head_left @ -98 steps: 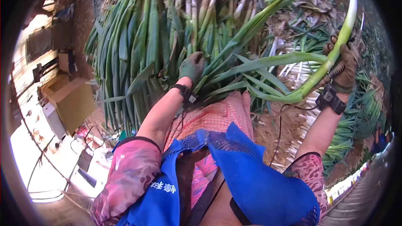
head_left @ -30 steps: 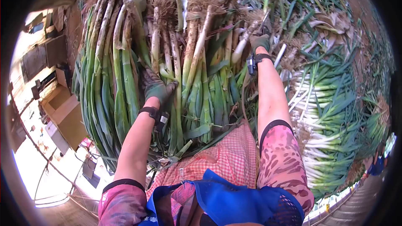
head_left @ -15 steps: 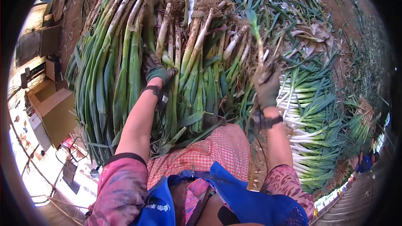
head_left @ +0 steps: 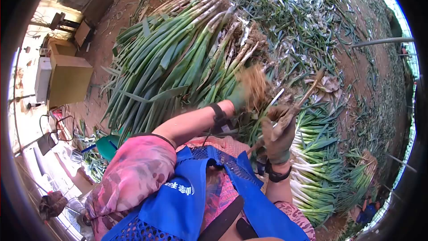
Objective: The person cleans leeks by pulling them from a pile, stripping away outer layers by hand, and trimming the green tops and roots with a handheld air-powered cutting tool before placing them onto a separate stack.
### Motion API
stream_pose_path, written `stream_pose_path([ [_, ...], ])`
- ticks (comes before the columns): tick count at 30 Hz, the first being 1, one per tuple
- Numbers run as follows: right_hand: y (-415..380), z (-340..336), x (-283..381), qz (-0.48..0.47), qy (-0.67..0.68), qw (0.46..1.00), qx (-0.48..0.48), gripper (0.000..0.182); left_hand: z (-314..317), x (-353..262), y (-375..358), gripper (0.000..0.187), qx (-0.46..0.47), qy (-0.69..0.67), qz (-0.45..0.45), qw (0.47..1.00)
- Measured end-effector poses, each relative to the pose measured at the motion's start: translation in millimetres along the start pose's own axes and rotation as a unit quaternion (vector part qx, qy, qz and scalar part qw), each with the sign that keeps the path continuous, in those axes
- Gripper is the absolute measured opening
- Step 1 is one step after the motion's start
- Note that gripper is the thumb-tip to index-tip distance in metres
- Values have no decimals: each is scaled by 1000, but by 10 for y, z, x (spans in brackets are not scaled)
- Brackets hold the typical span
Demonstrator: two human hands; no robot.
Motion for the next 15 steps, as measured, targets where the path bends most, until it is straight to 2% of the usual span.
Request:
stream_pose_path([
  [1,-20,-16,14,18,62,998,-5,47,-407,-287,154,32,-31,-14,-27,999],
  [2,-47,-23,-29,-8,54,999,-3,53,-818,-581,310,36,-63,-30,-53,996],
  [3,-75,39,-74,-13,24,1000,12,56,-1206,-986,502,40,-98,-55,-66,991],
  [5,-133,172,-110,-17,-36,998,41,60,-1729,-1746,810,45,-141,-165,-8,976],
  [6,-128,280,2,-106,-158,980,61,62,-1911,-2063,943,47,-140,-190,-19,972],
  [7,-122,433,19,-85,-96,986,106,61,-2025,-2252,1029,49,-139,-215,-34,966],
  [9,-80,746,37,-40,28,980,194,58,-2192,-2120,1414,44,-10,-303,-66,951],
  [11,0,923,-13,101,164,941,278,56,-2144,-2095,1515,49,-3,-282,-67,957],
  [13,69,1072,-141,162,253,909,290,51,-1976,-2100,1487,58,-113,-152,-40,981],
  [15,116,1219,-433,142,294,914,239,45,-2021,-1650,1301,75,-75,-42,-8,996],
])
Point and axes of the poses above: each hand's wrist, its own y-axis towards the middle knuckle, its own z-axis out of the palm, x = y × z, the point moved 3 cm from there along y, towards the middle knuckle, and after that the axes turned 2 degrees about x, right-handed, at the moved point
